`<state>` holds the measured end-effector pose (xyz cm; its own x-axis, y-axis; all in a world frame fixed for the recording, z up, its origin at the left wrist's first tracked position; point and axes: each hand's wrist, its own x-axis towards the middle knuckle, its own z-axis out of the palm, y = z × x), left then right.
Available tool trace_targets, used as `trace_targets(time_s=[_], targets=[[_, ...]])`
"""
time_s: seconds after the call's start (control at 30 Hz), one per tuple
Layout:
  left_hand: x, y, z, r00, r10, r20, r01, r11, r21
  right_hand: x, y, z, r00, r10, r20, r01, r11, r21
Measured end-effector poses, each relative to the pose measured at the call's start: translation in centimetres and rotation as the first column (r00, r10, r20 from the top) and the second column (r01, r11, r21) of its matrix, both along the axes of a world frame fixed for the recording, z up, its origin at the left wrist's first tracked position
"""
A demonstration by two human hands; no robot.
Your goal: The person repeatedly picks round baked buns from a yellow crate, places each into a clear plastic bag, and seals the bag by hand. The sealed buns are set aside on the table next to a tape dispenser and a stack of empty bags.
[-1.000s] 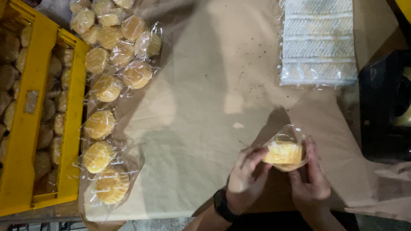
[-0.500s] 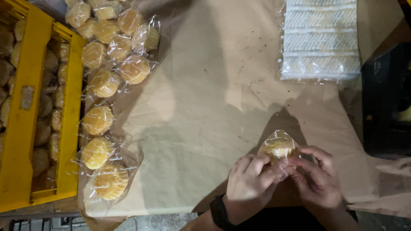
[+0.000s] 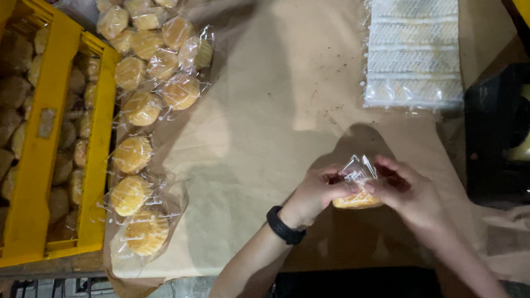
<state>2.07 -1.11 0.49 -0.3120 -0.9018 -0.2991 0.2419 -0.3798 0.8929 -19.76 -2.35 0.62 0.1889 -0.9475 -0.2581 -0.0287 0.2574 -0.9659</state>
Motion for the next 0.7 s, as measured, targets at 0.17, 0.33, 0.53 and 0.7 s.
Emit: trace_targets(time_s=[0.17, 0.33, 0.53, 0.7], targets=[[-0.4, 0.0, -1.5, 0.98, 0.06, -0.188, -0.042, 0.994, 0.097, -1.4, -0.9, -0.6, 0.995, 0.035, 0.098, -0.058, 0.969, 0.238], [0.4, 0.0, 0.1, 0.999, -0.033, -0.009, 0.03, 0.967, -0.251, -2.0, -0.8, -2.5, 0.972, 0.042, 0.233, -0.076, 0.988, 0.136], [2.0, 1.3, 2.6, 0.709, 0.296, 0.64, 0.566, 0.303, -0.767, -2.2, 0.3, -3.2, 0.979, 0.074, 0.192, -0.019, 0.961, -0.277], [1.6, 1.4, 2.6, 0.67, 0.424, 0.61, 0.6, 0.174, -0.781, -10.4, 0.6, -0.8, 0.793, -0.518, -0.319, 0.169, 0.691, -0.703]])
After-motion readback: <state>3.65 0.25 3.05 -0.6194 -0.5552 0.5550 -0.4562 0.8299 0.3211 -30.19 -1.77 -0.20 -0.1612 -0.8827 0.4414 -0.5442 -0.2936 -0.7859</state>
